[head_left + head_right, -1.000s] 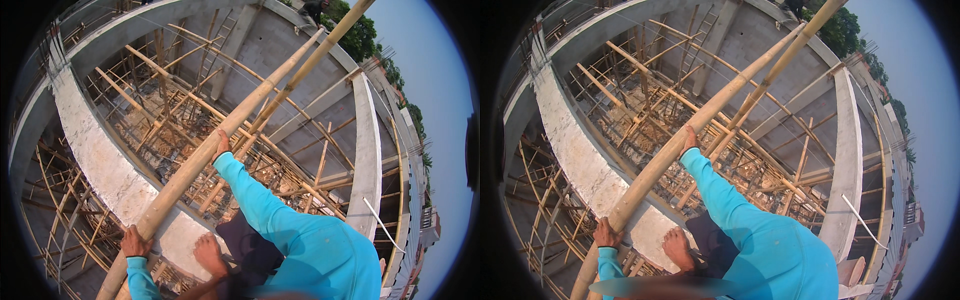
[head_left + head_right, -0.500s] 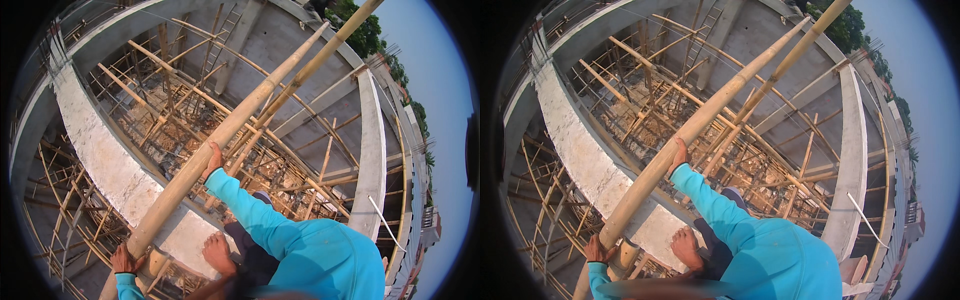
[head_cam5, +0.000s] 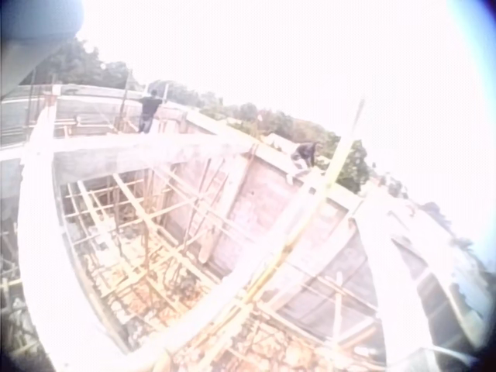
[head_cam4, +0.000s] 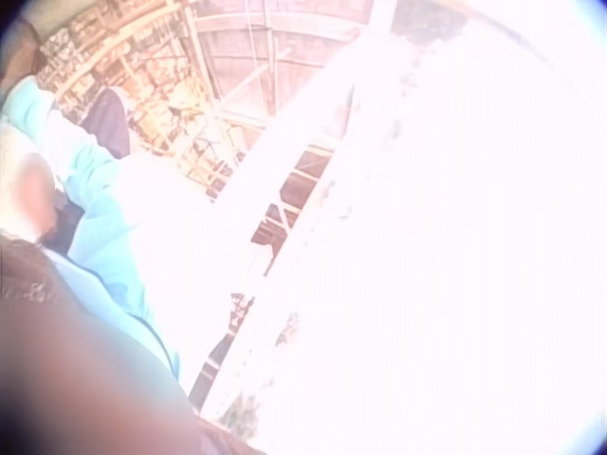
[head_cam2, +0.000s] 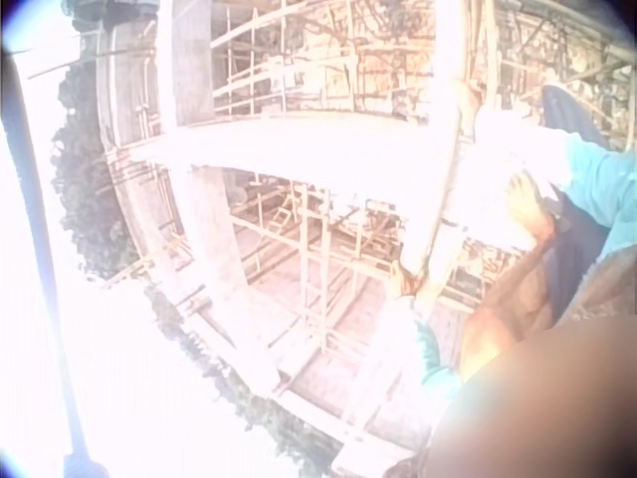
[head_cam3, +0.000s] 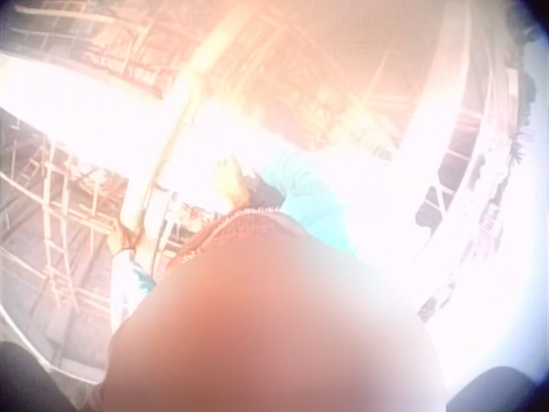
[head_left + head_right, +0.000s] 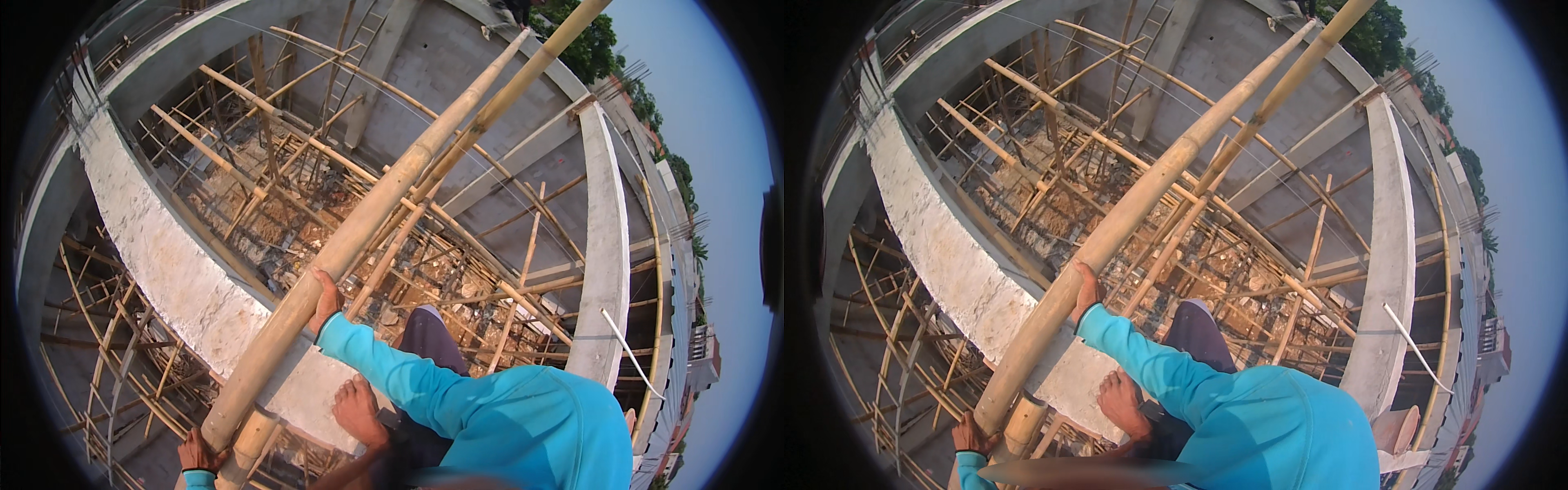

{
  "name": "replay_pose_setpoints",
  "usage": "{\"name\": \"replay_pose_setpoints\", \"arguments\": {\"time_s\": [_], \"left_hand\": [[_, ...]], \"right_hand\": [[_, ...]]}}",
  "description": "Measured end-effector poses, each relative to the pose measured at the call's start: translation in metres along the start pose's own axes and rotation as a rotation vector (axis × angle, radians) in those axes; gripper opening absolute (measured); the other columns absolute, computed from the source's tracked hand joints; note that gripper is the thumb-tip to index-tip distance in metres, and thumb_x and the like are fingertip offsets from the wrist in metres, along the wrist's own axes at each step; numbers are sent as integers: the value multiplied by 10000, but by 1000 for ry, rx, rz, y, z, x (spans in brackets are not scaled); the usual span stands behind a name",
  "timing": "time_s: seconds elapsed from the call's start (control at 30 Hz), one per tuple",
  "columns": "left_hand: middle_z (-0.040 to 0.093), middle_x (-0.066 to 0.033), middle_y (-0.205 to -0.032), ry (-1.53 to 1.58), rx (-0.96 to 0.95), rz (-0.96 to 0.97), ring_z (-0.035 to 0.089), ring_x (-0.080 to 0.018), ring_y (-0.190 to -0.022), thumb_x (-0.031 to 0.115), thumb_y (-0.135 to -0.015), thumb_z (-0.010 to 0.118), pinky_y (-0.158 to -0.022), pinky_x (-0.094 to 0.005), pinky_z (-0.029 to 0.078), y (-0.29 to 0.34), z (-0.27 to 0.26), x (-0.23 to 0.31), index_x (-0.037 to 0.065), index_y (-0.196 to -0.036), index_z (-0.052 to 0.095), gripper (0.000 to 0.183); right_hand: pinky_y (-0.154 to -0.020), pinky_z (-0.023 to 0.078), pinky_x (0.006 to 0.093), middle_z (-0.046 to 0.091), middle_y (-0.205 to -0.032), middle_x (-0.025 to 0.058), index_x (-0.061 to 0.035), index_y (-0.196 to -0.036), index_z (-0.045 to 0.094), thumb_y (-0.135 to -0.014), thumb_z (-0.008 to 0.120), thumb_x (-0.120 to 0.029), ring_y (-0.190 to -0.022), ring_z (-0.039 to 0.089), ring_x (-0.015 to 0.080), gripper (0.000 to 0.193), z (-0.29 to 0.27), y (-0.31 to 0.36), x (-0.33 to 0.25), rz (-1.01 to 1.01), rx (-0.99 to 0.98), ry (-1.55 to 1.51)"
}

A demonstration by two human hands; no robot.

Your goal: The person positions a long bamboo pole onto a concrete beam and secures it using a hammer and nail. They then adjust the pole's position to ensure it is properly aligned within the scaffolding structure.

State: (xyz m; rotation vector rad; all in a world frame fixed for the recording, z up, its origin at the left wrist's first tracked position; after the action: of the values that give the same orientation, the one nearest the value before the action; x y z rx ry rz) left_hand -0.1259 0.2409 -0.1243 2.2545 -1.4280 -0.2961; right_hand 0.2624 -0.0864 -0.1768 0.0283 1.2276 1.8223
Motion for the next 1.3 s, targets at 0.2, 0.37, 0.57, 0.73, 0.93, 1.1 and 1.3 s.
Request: {"name": "replay_pose_setpoints", "arguments": {"time_s": [0.2,0.37,0.57,0.73,0.93,1.1,1.3], "left_hand": [[648,-243,-970,9,-50,1,657,-454,-859,454,-558,875,-740,-530,519,-1,0,1,6,-1095,495,797],[670,-256,-1000,-52,-39,-39,674,-450,-890,394,-516,909,-784,-516,535,18,9,-24,-13,-1129,499,842],[679,-248,-1007,-13,-87,-69,685,-444,-906,350,-517,914,-811,-509,553,27,5,-31,-6,-1147,490,838],[667,-246,-970,-69,-167,-13,668,-452,-850,378,-548,874,-766,-529,532,19,-2,-9,-1,-1119,496,783],[686,-264,-979,-141,-239,53,680,-449,-874,358,-538,875,-801,-503,547,2,-12,18,-32,-1204,499,859],[687,-280,-1022,-3,-315,73,679,-456,-951,310,-598,875,-833,-517,552,9,-24,22,-27,-1253,505,824],[688,-240,-1049,-41,-257,-93,659,-462,-1012,267,-673,831,-882,-538,530,-1,-35,21,96,-1315,486,749]], "right_hand": [[-860,560,482,678,-1039,122,-71,-1140,641,-807,774,-392,-919,670,296,481,8,13,-2,18,-33,-14],[-864,549,452,681,-1044,115,-52,-1144,651,-800,790,-377,-927,665,285,494,4,24,25,24,7,13],[-869,539,444,683,-1076,117,-36,-1164,649,-775,822,-361,-971,659,272,536,-28,27,56,-25,118,45],[-892,545,465,684,-1088,117,-50,-1188,644,-792,803,-367,-988,664,283,532,-21,22,33,25,46,-18],[-919,556,503,662,-1142,147,-23,-1227,614,-818,795,-346,-1014,665,323,552,-27,1,13,47,127,10],[-916,548,485,652,-1098,126,6,-1204,590,-770,847,-318,-1000,658,305,599,-10,14,14,2,157,82],[-879,565,515,648,-1107,92,-40,-1215,596,-787,838,-295,-987,655,283,555,-2,18,4,-23,170,105]]}}
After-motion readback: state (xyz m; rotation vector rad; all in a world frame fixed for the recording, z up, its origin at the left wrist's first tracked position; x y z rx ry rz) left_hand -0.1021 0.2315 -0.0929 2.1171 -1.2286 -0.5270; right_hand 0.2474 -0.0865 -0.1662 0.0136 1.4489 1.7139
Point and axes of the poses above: each hand's wrist, its own y-axis away from the middle knuckle, its own z-axis out of the palm, x = y × z, the point moved 7 cm from there along -y, towards the middle knuckle
